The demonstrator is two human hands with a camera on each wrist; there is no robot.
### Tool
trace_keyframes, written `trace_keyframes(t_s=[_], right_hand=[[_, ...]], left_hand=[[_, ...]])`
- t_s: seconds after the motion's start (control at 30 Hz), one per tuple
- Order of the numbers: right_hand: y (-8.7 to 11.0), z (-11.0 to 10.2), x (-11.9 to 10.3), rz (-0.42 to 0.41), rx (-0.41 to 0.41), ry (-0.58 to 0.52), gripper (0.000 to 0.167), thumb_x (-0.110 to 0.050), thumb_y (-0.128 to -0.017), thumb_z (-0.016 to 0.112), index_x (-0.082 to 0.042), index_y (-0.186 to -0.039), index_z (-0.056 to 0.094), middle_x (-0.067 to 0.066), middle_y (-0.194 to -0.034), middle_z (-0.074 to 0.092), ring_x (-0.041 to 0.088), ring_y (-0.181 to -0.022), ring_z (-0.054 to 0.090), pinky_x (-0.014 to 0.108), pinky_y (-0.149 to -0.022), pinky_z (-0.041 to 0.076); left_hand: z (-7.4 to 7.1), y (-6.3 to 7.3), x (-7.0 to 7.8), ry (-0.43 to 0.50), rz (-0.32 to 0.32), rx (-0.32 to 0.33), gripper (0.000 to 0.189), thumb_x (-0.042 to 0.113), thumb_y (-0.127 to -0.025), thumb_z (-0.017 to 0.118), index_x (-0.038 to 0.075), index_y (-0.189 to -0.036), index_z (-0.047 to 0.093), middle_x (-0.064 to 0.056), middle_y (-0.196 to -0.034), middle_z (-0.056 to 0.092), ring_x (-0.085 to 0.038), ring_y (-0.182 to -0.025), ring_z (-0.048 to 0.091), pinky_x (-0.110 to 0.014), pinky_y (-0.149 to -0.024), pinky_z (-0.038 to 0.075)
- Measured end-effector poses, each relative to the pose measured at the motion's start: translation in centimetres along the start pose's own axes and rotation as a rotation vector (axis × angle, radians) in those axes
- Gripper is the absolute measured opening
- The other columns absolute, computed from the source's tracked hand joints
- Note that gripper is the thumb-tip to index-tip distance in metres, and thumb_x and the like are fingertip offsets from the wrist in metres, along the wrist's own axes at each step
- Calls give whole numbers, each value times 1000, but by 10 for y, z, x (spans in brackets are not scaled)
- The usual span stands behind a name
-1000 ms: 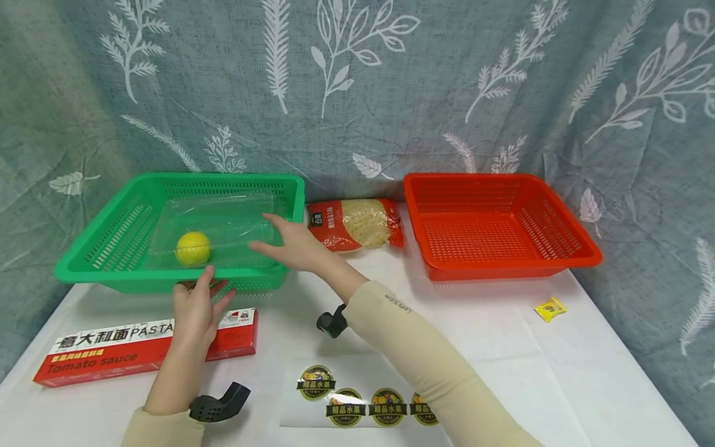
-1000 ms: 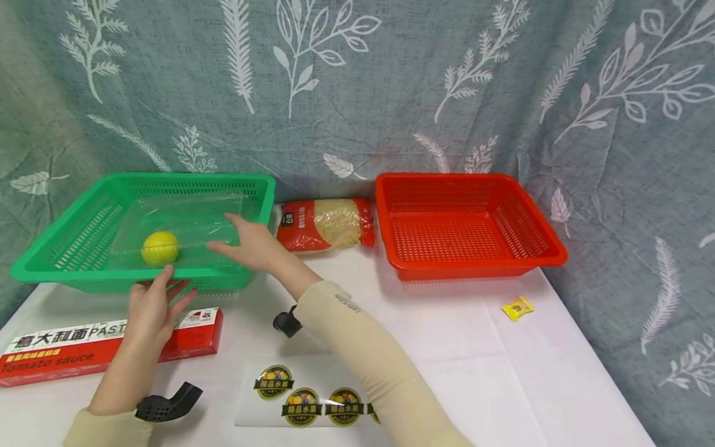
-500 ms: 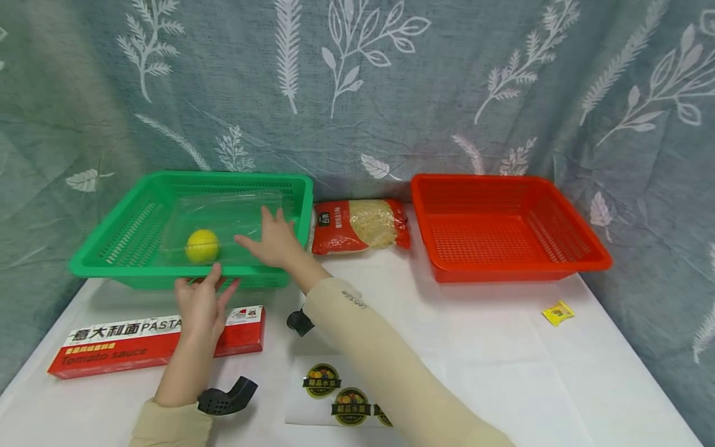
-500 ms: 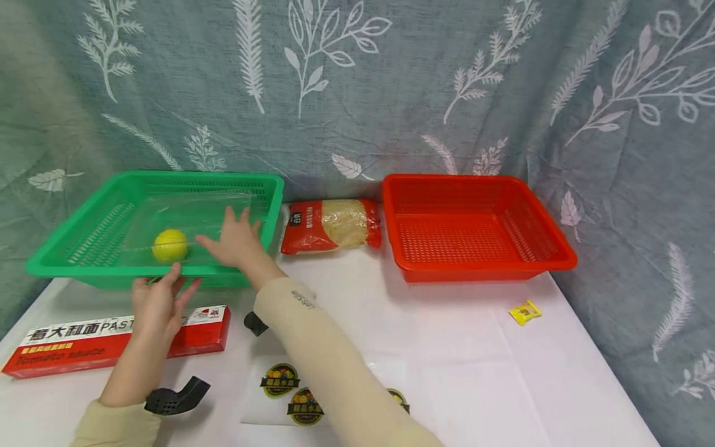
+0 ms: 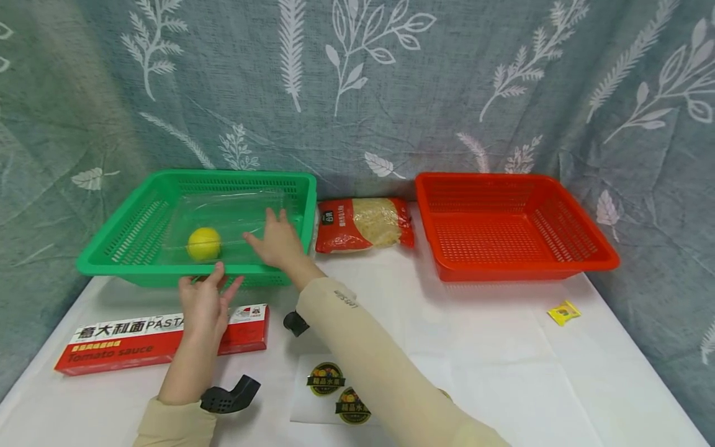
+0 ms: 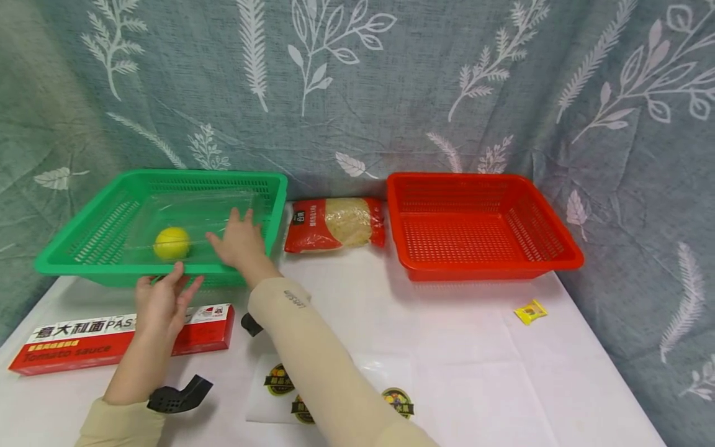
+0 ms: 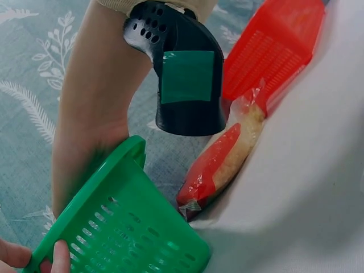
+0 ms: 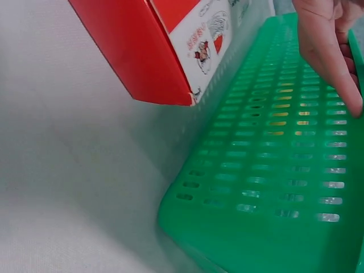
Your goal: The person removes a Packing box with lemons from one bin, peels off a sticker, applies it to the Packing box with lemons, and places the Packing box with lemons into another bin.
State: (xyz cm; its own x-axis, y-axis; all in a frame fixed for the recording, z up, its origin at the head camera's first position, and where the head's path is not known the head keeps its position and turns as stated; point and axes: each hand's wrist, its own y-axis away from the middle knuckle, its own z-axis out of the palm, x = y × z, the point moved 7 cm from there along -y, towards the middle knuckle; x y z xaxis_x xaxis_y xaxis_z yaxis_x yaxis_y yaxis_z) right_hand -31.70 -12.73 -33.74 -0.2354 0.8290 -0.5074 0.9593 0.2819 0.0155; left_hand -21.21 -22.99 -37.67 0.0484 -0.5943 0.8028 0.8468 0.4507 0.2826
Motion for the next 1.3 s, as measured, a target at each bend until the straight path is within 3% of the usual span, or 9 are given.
trace_keyframes(t_s=[0.33, 0.67, 0.87, 1.17, 1.3], right_hand=[[-3, 6, 0, 70, -24, 111, 64, -51, -94, 36, -17, -146, 21, 10, -149, 21, 29, -136, 17, 37, -110, 16], [-4, 11, 4, 174, -52, -41, 58, -46, -96, 35, -24, -146, 17, 10, -151, 14, 31, -127, 36, 35, -102, 34], [-2, 8, 4, 163, -38, -76, 56, -44, -96, 39, -26, -146, 21, 11, -149, 19, 28, -123, 42, 34, -99, 38], [-8, 7, 3, 61, -26, -113, 52, -38, -95, 45, -27, -144, 29, 9, -148, 25, 24, -133, 28, 32, -103, 32], [-7, 5, 2, 37, -25, -167, 49, -30, -95, 47, -25, -142, 34, 11, -146, 27, 25, -130, 33, 29, -98, 38]], left_hand=[[-2, 0, 0, 12, 8, -2, 57, 13, -88, 57, 13, -133, 21, -2, -110, 39, -14, -102, 49, -25, -66, 54], [-3, -2, 0, -6, 16, 7, 50, 13, -89, 57, 13, -127, 25, -1, -108, 38, -13, -96, 49, -26, -69, 53], [-3, -2, 1, -10, 25, 8, 45, 13, -88, 58, 13, -122, 28, -1, -108, 39, -13, -95, 49, -25, -69, 53], [-3, -4, 1, -10, 22, 3, 43, 13, -88, 59, 15, -119, 29, 0, -108, 40, -12, -95, 49, -25, -68, 53], [-4, -4, 0, 1, 22, 3, 46, 13, -86, 61, 14, -119, 29, -1, -108, 40, -13, -94, 50, -26, -68, 54]])
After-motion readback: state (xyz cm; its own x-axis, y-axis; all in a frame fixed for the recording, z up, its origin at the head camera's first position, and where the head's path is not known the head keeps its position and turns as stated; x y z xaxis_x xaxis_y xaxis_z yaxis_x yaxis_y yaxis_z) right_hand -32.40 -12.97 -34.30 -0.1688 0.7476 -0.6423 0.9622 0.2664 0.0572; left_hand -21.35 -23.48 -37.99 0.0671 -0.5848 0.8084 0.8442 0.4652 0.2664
